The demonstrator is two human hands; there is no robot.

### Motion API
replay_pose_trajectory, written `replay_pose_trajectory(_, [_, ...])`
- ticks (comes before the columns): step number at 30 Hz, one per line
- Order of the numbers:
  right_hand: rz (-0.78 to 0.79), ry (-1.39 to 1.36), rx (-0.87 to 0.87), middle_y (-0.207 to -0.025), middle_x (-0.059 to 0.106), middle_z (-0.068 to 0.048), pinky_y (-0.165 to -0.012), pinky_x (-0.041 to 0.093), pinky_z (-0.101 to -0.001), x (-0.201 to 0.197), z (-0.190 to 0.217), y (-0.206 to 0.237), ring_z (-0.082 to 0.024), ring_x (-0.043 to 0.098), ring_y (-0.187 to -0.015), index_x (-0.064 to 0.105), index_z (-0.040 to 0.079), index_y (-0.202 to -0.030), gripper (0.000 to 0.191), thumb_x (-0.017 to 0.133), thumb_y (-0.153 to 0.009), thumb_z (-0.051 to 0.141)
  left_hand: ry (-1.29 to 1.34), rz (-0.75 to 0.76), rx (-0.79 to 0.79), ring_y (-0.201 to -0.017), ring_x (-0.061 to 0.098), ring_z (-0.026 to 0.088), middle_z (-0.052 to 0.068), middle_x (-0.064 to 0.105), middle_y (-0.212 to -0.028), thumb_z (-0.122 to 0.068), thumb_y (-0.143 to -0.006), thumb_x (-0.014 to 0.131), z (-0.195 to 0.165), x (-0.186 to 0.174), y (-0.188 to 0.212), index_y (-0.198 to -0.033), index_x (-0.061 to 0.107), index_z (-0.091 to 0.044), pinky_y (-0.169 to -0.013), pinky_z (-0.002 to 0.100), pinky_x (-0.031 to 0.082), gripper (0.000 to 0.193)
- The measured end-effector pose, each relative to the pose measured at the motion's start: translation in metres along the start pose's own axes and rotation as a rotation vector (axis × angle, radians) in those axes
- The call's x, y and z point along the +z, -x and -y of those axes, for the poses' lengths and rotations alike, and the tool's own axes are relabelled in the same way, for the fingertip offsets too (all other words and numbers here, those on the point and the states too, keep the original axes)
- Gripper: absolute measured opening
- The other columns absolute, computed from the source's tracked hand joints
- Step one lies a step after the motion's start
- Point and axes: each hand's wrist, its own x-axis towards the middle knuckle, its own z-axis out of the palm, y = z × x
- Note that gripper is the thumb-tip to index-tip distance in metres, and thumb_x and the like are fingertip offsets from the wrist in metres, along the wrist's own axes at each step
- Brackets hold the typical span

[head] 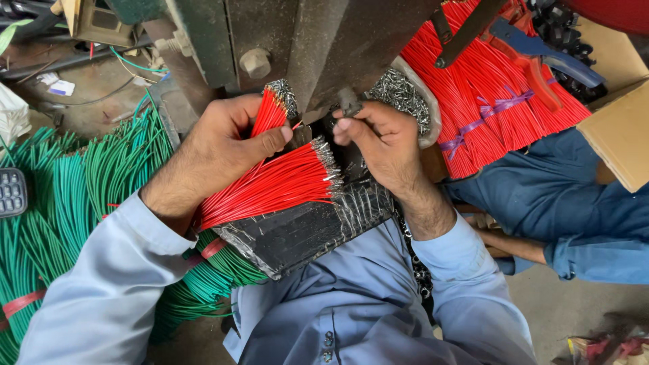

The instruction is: The person holds a bundle of red wires and repeatedly inserts the stripped end of each wire with a metal terminal into a bench-mounted crimping machine, presses the crimp, and sets the finished wire onto a growing pile of crimped wires on the work surface.

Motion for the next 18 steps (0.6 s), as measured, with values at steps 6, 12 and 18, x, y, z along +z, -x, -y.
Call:
replay_pose_trajectory(6, [0.056,0.113,-0.107,-0.098,0.073,-0.004,-0.084,0.057,-0.024,0.02,0.004,-0.008,-0.009,0.068,-0.093,0.068,-0.003,-0.11,0.009,0.068,-0.103,0.004,-0.114,-0.003,0.045,-0.078,0.056,0.002,-0.005,0.066,-0.083,-0.016,-0.101,0.065,-0.003,-0.001,0.0,-0.106,0.069,-0.001,-0.069,0.024,0.052,0.016])
replay_pose_trajectory(12, [0.08,0.22,-0.072,-0.079,0.069,-0.002,-0.067,0.052,-0.0248,0.019,0.002,-0.016,-0.007,0.06,-0.075,0.071,-0.002,-0.092,0.012,0.075,-0.1,0.006,-0.099,0.015,0.093,-0.081,0.056,0.001,-0.005,0.066,-0.085,-0.015,-0.102,0.064,-0.003,-0.001,-0.001,-0.108,0.068,-0.001,-0.072,0.023,0.052,0.016])
replay_pose_trajectory(18, [0.112,0.186,-0.098,-0.079,0.071,0.0,-0.066,0.055,-0.0248,0.015,0.0,-0.02,-0.006,0.064,-0.074,0.073,-0.001,-0.092,0.01,0.077,-0.098,0.007,-0.178,-0.013,0.056,-0.075,0.054,0.003,-0.004,0.063,-0.079,-0.016,-0.101,0.066,-0.002,-0.001,-0.002,-0.104,0.069,-0.001,-0.067,0.025,0.051,0.016])
